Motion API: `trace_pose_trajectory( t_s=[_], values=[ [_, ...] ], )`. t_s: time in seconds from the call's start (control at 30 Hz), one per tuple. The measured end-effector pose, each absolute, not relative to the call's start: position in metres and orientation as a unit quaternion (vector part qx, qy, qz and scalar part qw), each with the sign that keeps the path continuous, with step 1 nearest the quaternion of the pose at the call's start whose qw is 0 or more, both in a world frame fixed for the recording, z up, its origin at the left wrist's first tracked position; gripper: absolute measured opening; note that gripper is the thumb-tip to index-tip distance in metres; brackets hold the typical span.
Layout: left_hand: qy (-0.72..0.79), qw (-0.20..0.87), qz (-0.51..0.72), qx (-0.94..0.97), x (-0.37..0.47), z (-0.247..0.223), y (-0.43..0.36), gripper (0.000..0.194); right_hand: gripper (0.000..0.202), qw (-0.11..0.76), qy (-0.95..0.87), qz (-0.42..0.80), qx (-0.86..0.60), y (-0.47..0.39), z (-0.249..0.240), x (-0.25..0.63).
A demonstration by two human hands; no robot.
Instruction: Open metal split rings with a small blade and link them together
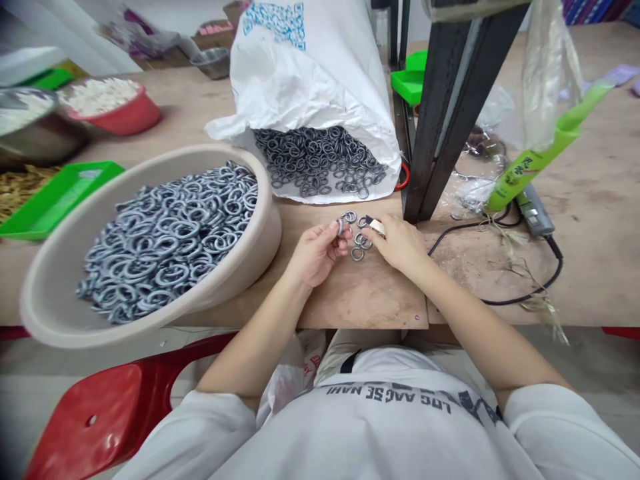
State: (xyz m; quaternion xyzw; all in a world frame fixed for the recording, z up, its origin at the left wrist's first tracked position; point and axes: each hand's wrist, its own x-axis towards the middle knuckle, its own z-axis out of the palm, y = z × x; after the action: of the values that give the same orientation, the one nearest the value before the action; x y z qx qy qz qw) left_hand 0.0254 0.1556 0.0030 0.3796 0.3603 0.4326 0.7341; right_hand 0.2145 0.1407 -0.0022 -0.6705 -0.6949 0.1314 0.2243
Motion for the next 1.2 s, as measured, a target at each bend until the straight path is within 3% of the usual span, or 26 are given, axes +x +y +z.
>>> trace_pose_trajectory(
  t_s=[0.13, 0.23, 0.33, 0.47, 0.6, 0.8, 1.2],
  values=[
    [0.380, 0.705, 0.489, 0.346, 0.017, 0.001, 0.169, 0.031, 0.037, 0.160, -0.703, 0.101, -0.686, 0.164, -0.005, 0.203],
    [0.400, 0.701, 0.494, 0.323, 0.016, 0.002, 0.171, 0.026, 0.030, 0.176, -0.688, 0.097, -0.697, 0.177, -0.004, 0.202],
    [0.422, 0.696, 0.482, 0.325, 0.018, 0.002, 0.168, 0.014, 0.028, 0.267, -0.683, 0.150, -0.663, 0.176, -0.001, 0.201],
    [0.419, 0.660, 0.451, 0.431, 0.026, 0.003, 0.159, 0.028, 0.023, 0.434, -0.637, 0.305, -0.560, 0.161, 0.004, 0.194],
    [0.369, 0.644, 0.460, 0.488, 0.033, 0.005, 0.151, 0.033, 0.022, 0.499, -0.599, 0.369, -0.506, 0.146, 0.007, 0.186],
    [0.367, 0.684, 0.399, 0.488, 0.033, -0.002, 0.149, 0.039, 0.026, 0.493, -0.660, 0.274, -0.496, 0.138, 0.006, 0.185],
    [0.394, 0.737, 0.384, 0.392, 0.037, 0.007, 0.149, 0.032, 0.037, 0.485, -0.627, 0.350, -0.500, 0.146, 0.002, 0.185]
  ],
)
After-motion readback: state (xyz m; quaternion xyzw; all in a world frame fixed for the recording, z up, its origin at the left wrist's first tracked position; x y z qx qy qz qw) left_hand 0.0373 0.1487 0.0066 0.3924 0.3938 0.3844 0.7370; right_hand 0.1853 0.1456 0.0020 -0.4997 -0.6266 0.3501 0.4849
